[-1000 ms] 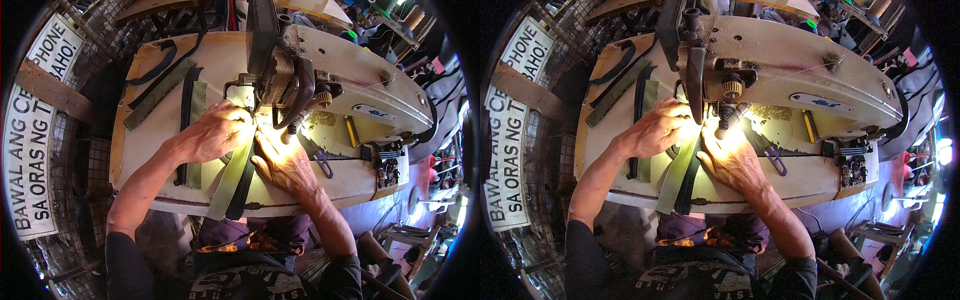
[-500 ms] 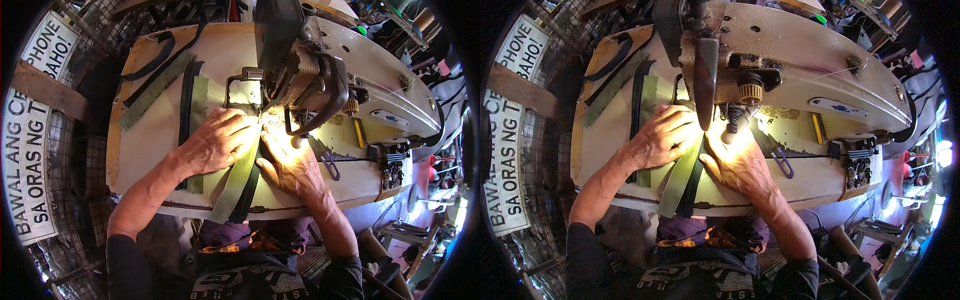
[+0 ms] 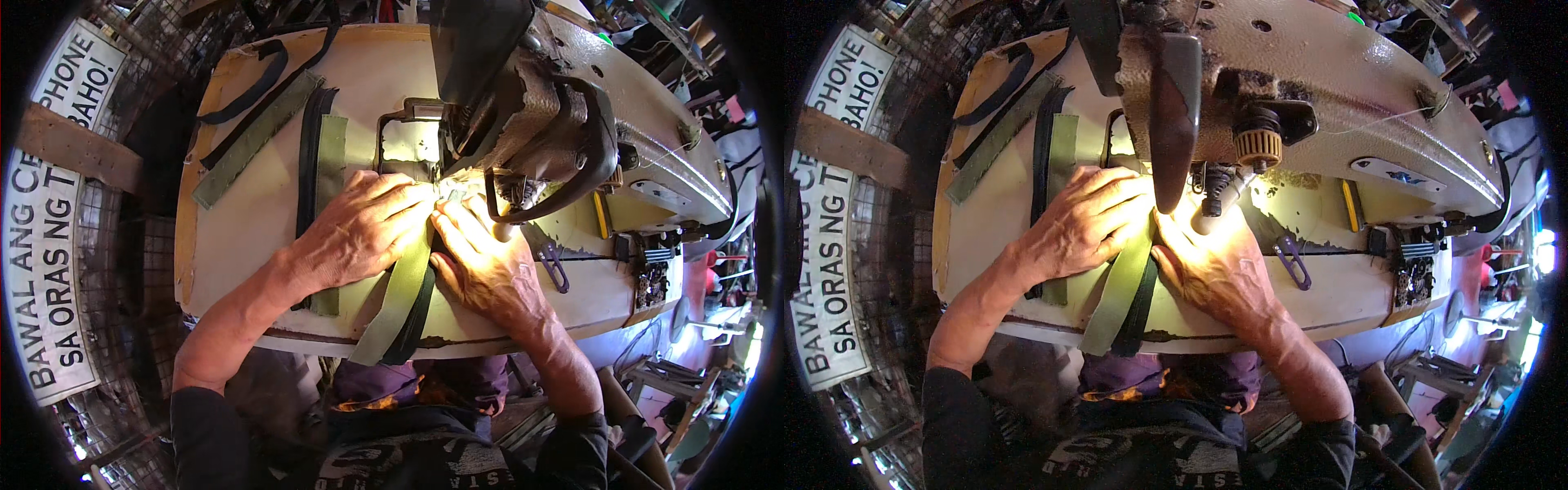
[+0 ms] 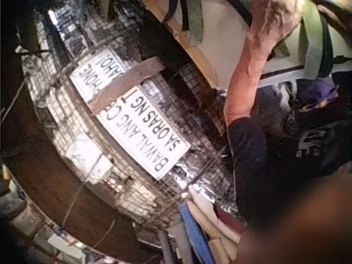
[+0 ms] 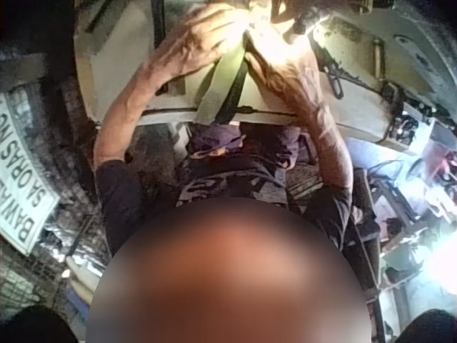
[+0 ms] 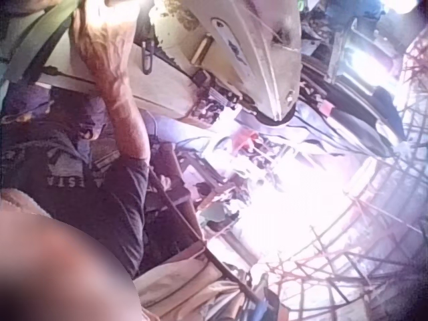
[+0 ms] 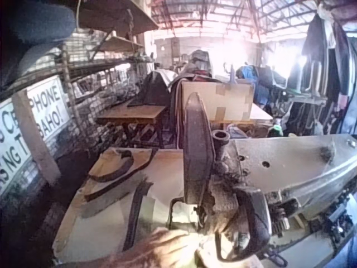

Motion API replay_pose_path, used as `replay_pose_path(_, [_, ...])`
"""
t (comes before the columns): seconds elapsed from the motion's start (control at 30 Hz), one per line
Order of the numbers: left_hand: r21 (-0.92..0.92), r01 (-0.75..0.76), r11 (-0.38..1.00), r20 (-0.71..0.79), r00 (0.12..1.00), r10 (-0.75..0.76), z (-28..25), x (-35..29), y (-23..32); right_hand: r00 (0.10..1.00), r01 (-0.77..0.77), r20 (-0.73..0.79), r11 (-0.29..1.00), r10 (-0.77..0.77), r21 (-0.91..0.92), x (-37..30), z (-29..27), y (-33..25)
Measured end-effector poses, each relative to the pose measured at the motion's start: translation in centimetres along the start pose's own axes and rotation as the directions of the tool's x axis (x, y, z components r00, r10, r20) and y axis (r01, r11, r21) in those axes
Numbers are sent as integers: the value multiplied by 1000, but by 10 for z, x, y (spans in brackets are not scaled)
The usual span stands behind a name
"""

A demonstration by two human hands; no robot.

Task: Sewing a zipper onto a leather or heavy fabric strip using an industrial sewing machine.

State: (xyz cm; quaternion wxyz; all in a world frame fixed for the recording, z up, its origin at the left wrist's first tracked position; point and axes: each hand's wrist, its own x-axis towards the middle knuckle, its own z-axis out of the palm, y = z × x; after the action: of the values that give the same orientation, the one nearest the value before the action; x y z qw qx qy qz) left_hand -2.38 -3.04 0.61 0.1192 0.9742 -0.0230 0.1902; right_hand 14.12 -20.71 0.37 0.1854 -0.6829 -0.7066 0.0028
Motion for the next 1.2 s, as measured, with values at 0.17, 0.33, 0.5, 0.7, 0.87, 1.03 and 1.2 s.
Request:
replay_pose_path(0.17, [68,8,998,1,1000,-8,1,0,5,999,-30,42,999,31,-36,1,0,2])
replay_pose_path(0.33, [74,31,997,2,1000,-31,3,1,7,999,11,-49,999,-13,-45,3,2,5])
replay_pose_path(0.5, [120,47,992,13,999,-49,3,-1,13,1000,-17,-20,1000,18,13,1,2,9])
replay_pose_path(0.7, [123,86,989,31,995,-90,4,0,16,992,36,-121,999,-35,7,4,9,16])
replay_pose_path(0.87, [101,94,990,15,995,-96,5,-1,15,989,50,-139,999,-47,17,4,7,17])
replay_pose_path(1.03, [162,85,983,-25,996,-82,11,-2,15,992,50,-117,999,-51,-9,5,-3,15])
replay_pose_path(1.2, [59,91,994,-34,995,-89,6,-5,14,997,52,-62,995,-47,86,-12,-6,-3])
